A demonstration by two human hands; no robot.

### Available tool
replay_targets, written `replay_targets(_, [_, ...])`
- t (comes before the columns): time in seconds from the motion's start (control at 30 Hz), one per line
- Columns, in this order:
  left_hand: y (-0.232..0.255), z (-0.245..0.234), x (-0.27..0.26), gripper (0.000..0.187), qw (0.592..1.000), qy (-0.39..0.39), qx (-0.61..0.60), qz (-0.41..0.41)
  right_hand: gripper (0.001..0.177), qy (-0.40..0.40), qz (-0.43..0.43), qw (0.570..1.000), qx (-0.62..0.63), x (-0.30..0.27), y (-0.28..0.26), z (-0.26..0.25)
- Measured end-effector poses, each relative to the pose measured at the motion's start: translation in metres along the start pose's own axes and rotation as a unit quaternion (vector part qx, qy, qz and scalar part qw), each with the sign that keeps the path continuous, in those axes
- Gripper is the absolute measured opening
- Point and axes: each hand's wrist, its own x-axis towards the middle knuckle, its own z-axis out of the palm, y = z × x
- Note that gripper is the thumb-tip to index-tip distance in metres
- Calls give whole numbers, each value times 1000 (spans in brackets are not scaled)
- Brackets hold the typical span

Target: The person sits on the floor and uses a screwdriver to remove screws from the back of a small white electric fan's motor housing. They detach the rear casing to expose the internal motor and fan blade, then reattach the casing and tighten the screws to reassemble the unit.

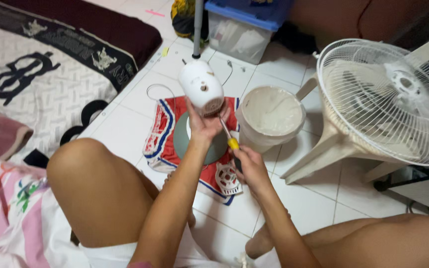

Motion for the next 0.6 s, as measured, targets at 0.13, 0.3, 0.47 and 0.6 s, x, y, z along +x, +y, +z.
replay_targets(0.13, [1,3,-5,116,999,30,3,-14,26,-10,-28,1000,-7,15,5,8])
replay_targets(0.3, [4,11,-9,114,999,41,29,-6,25,-4,-14,1000,19,23,3,12])
replay_targets(0.47, [4,14,-10,112,999,44,30,0,24,-6,-4,1000,26,22,-5,13])
replay_targets(0.6, [3,14,-8,110,998,57,30,7,25,-6,10,1000,23,17,-6,16])
